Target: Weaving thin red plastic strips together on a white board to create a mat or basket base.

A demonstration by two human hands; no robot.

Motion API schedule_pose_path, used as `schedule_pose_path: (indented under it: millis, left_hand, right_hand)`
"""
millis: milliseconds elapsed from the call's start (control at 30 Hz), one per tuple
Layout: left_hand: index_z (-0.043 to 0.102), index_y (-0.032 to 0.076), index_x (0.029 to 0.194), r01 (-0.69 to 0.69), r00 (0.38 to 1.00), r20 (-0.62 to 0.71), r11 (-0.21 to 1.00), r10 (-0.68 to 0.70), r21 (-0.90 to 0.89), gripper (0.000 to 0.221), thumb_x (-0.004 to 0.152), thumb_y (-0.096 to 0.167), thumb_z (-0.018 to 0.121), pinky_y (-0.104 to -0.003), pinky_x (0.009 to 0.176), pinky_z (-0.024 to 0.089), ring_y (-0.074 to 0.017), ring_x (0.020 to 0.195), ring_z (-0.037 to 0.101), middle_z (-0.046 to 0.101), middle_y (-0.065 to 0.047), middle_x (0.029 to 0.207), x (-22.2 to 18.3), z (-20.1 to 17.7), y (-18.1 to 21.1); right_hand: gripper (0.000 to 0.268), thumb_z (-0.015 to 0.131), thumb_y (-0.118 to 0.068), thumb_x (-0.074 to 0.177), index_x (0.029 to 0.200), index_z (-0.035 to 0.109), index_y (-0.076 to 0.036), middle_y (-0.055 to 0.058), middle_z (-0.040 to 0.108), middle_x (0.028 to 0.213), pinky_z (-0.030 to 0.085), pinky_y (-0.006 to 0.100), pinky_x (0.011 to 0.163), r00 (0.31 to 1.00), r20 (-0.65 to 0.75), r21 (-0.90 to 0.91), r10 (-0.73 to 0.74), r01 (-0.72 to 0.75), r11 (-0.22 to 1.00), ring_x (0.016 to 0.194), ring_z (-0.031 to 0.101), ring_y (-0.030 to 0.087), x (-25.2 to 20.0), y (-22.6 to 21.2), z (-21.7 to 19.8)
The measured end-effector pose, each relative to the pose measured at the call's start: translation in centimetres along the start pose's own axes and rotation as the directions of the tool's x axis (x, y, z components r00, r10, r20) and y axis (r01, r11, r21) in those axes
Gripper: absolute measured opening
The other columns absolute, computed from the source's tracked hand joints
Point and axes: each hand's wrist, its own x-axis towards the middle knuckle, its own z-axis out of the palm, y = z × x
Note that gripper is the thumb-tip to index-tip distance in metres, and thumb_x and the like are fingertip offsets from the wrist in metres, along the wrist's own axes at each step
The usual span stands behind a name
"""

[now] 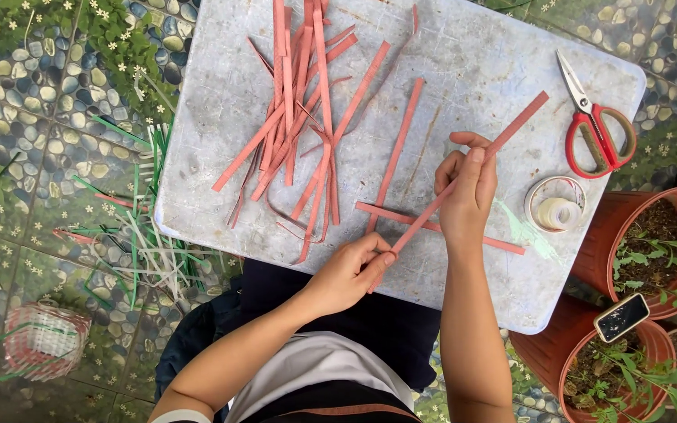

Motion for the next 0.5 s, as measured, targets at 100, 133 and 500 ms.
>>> schedule_pose_path:
  millis: [100,133,500]
  left_hand:
    - [0.059,0.002,0.098,0.028,0.999,-0.042,1.0,-0.028,0.003,0.011,0.1,0.01,0.052,-0.025,0.048,0.042,-0.0128,0.045,0.049,0.055,-0.005,0.047,-0.2,-0.4,-0.6]
    - [0.059,0.002,0.098,0.029,0.999,-0.041,1.0,-0.029,0.003,0.011,0.1,0.01,0.052,-0.025,0.048,0.042,-0.0128,0.045,0.049,0.055,-0.005,0.047,-0.3,-0.5,-0.5]
    - [0.058,0.001,0.093,-0.019,1.0,0.021,0.998,0.02,-0.053,0.012,0.1,0.008,0.051,-0.023,0.047,0.042,-0.0122,0.043,0.047,0.054,-0.006,0.045,-1.0,-1.3,1.3]
  right_hand:
    - [0.02,0.04,-0.016,0.105,0.121,0.046,-0.004,0.006,0.049,0.067,0.041,0.021,0.048,0.987,0.127,0.02,0.101,-0.105,0.994,0.056,0.047,0.011,0.3,-1.4,-1.0]
    - [0.02,0.04,-0.016,0.105,0.121,0.046,-0.004,0.006,0.049,0.067,0.041,0.021,0.048,0.987,0.125,0.02,0.102,-0.105,0.994,0.056,0.047,0.011,0.5,-1.2,-1.8]
    - [0.012,0.058,0.0,0.098,0.102,0.065,0.01,0.022,0.061,0.064,0.059,0.036,0.053,0.959,0.257,-0.051,0.118,-0.109,0.993,0.052,0.064,0.023,2.0,-1.3,-4.3]
